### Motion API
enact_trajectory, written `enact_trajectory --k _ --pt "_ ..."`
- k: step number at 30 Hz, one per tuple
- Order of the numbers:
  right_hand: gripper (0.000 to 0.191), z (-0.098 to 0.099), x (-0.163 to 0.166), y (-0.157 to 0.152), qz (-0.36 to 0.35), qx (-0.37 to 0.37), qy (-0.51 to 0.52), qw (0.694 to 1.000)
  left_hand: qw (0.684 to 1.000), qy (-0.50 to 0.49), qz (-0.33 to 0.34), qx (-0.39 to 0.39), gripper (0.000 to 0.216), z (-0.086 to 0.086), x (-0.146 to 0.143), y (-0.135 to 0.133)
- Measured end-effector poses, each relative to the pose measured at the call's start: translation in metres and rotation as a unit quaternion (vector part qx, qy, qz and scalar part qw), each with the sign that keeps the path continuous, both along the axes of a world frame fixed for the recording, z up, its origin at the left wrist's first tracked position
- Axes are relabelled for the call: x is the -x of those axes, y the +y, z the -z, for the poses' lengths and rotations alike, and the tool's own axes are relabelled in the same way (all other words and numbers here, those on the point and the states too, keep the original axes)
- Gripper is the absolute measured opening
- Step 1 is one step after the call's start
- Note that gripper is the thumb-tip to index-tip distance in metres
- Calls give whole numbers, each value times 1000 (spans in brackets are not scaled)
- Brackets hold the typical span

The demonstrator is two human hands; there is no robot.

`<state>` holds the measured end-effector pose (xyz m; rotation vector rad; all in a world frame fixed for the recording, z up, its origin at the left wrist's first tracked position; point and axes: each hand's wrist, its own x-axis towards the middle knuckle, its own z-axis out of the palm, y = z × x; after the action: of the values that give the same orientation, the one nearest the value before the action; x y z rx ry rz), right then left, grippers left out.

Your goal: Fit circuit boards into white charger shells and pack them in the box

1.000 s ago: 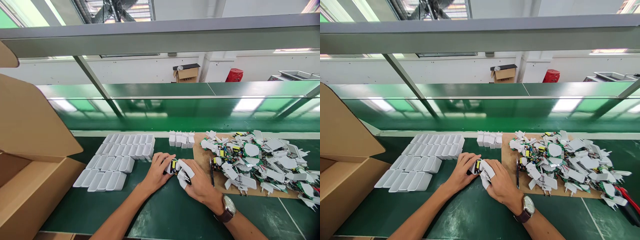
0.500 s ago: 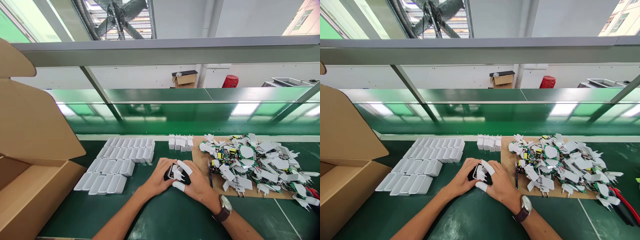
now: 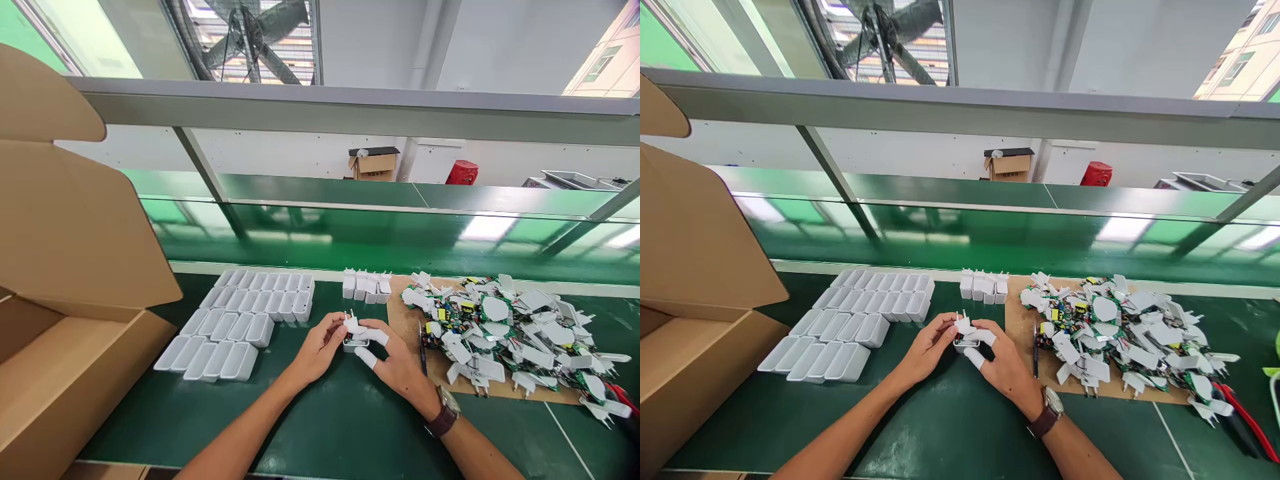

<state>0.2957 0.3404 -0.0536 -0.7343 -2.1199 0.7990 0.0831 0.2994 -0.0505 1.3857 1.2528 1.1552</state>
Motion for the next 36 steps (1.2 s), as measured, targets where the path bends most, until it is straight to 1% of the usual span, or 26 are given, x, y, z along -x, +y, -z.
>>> enact_trajectory --k 2,3,4,7,9,12,15,18,21,23,25,27,29,33,36 --pt "36 -3 -2 1 -48 -41 -36 997 1000 1 7 -8 44 0 0 -3" --pt "40 -4 -3 2 -61 -55 -51 995 1000 10 19 -18 46 2 1 -4" --pt "43 -5 -4 3 -66 -67 -61 994 999 26 35 -31 52 3 2 -5" --pt "51 -3 -5 6 -58 -94 -63 992 992 78 63 -83 80 8 4 -7" --pt "52 0 -5 6 -48 -109 -48 992 987 86 64 -123 94 11 4 -8" --pt "47 2 -4 6 -19 -122 -25 992 979 87 64 -173 107 12 4 -8" --pt "42 7 -3 7 -29 -121 -60 990 976 101 55 -185 113 12 1 -8" --pt "41 12 -2 7 -38 -116 -85 989 976 124 35 -178 110 12 -1 -8" --pt "43 14 -3 7 -31 -126 -69 989 971 140 20 -195 108 13 0 -7" --pt "47 13 -3 7 -28 -127 -58 990 961 151 12 -230 104 12 2 -7" --pt "49 13 -4 7 -29 -123 -63 990 942 172 11 -287 98 10 3 -5" --pt "47 12 -4 7 -45 -125 -82 988 916 199 20 -347 92 7 3 -2" --pt "43 11 -3 5 -60 -133 -92 985 900 223 7 -375 83 4 2 1" --pt "37 4 -1 2 -30 -113 -88 989 905 241 -61 -345 48 0 0 0" --pt "31 0 0 1 -27 -113 -82 990 911 237 -71 -330 35 -1 1 -2"
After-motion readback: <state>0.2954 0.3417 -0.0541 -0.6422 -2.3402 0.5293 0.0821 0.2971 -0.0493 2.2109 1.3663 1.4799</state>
